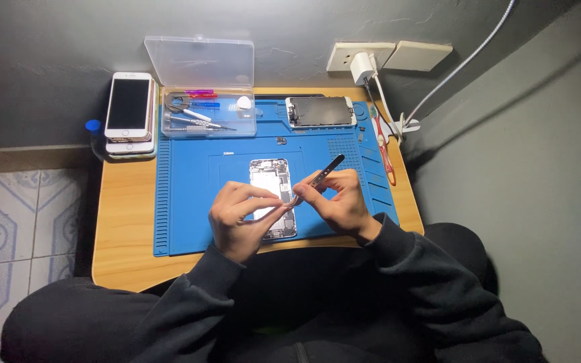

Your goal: Repairing a smartphone by carefully manipulating internal components and using precision tools on an anti-static mat.

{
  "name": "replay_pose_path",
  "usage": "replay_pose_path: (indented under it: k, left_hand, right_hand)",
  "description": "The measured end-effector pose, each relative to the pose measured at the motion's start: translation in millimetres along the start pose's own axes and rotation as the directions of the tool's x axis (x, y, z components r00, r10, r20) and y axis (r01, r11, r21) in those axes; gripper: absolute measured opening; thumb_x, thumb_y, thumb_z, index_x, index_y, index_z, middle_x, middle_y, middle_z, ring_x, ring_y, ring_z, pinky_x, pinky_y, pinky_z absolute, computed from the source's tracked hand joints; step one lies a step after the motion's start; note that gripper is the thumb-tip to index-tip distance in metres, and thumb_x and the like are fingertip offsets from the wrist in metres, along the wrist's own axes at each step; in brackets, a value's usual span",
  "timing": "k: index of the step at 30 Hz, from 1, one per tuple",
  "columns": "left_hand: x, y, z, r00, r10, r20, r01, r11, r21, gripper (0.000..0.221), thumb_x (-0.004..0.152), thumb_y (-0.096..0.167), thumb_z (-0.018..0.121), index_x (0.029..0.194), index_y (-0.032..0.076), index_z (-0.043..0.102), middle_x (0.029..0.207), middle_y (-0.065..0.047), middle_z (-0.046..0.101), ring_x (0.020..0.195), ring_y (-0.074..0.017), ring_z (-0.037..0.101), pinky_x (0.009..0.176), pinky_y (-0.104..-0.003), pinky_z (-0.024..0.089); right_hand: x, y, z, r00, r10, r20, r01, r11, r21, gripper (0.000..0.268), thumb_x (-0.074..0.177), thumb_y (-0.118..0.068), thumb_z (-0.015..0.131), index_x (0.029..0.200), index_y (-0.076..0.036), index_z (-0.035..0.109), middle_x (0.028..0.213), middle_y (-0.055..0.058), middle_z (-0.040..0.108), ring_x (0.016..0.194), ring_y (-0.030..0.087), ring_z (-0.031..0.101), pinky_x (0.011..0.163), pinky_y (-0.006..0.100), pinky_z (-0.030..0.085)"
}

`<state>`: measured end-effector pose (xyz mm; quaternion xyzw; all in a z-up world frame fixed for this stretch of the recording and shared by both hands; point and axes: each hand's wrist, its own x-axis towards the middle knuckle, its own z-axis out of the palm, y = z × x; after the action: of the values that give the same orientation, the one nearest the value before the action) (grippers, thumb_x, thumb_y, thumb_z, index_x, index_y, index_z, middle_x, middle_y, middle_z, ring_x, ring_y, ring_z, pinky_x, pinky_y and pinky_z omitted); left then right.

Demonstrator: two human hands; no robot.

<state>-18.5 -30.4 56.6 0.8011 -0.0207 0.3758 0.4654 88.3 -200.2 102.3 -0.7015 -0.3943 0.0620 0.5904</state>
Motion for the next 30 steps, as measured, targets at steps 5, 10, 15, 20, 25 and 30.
replay_pose_path:
  k: [5,10,15,20,25,30]
  left_hand:
    - [-0.9,-1.8,0.0,0.998,-0.065,-0.021,0.064,0.996,-0.062,0.015,0.075,0.013,0.096,0.079,0.018,0.083,0.080,0.003,0.079,0.079,-0.0179,0.067,0.074,-0.030,0.054]
    - [0.1,-0.7,-0.1,0.996,-0.084,-0.026,0.081,0.992,-0.094,0.015,0.075,0.012,0.096,0.079,0.016,0.083,0.080,0.001,0.079,0.079,-0.0192,0.067,0.074,-0.031,0.054]
    - [1.5,2.0,-1.3,0.995,-0.089,-0.037,0.085,0.992,-0.090,0.015,0.075,0.013,0.097,0.078,0.017,0.082,0.079,0.002,0.079,0.078,-0.0178,0.067,0.074,-0.030,0.054]
    - [1.6,0.9,-1.2,0.994,-0.105,-0.042,0.100,0.990,-0.101,0.015,0.075,0.014,0.097,0.077,0.017,0.082,0.079,0.002,0.079,0.078,-0.0180,0.067,0.074,-0.030,0.054]
    - [-2.1,-9.1,0.6,0.981,-0.192,0.040,0.192,0.981,-0.014,0.015,0.077,0.021,0.096,0.083,0.020,0.083,0.086,0.005,0.080,0.084,-0.0171,0.066,0.076,-0.031,0.053]
    - [-19.2,-32.5,0.2,0.936,-0.312,0.160,0.237,0.900,0.366,0.029,0.085,0.036,0.088,0.106,0.018,0.081,0.118,-0.001,0.070,0.110,-0.0287,0.062,0.088,-0.045,0.052]
  right_hand:
    - [-0.7,4.0,1.0,0.999,-0.035,0.016,0.034,0.998,0.054,0.017,0.096,-0.008,0.074,0.080,-0.006,0.081,0.063,0.008,0.075,0.056,0.008,0.059,0.054,0.025,0.050]
    - [-2.0,3.7,-2.3,0.991,-0.130,0.034,0.130,0.991,0.010,0.017,0.096,-0.009,0.074,0.081,-0.007,0.081,0.065,0.008,0.076,0.053,0.012,0.063,0.052,0.024,0.051]
    - [-0.8,-7.5,-1.2,0.983,-0.171,0.064,0.170,0.985,0.026,0.016,0.097,-0.011,0.074,0.083,-0.009,0.080,0.066,0.006,0.075,0.050,0.013,0.062,0.051,0.025,0.050]
    - [-1.6,-5.9,-3.1,0.971,-0.225,0.074,0.228,0.973,-0.027,0.013,0.098,-0.015,0.074,0.088,-0.010,0.080,0.069,0.005,0.076,0.052,0.015,0.065,0.052,0.026,0.053]
    - [0.1,-8.2,-1.1,0.978,-0.204,0.051,0.207,0.977,-0.054,0.012,0.098,-0.015,0.074,0.089,-0.011,0.081,0.068,0.005,0.077,0.053,0.015,0.066,0.053,0.026,0.053]
    - [21.1,23.3,7.5,0.977,-0.210,-0.025,0.206,0.972,-0.115,0.013,0.099,-0.012,0.074,0.089,-0.009,0.081,0.065,0.007,0.076,0.051,0.015,0.065,0.052,0.026,0.053]
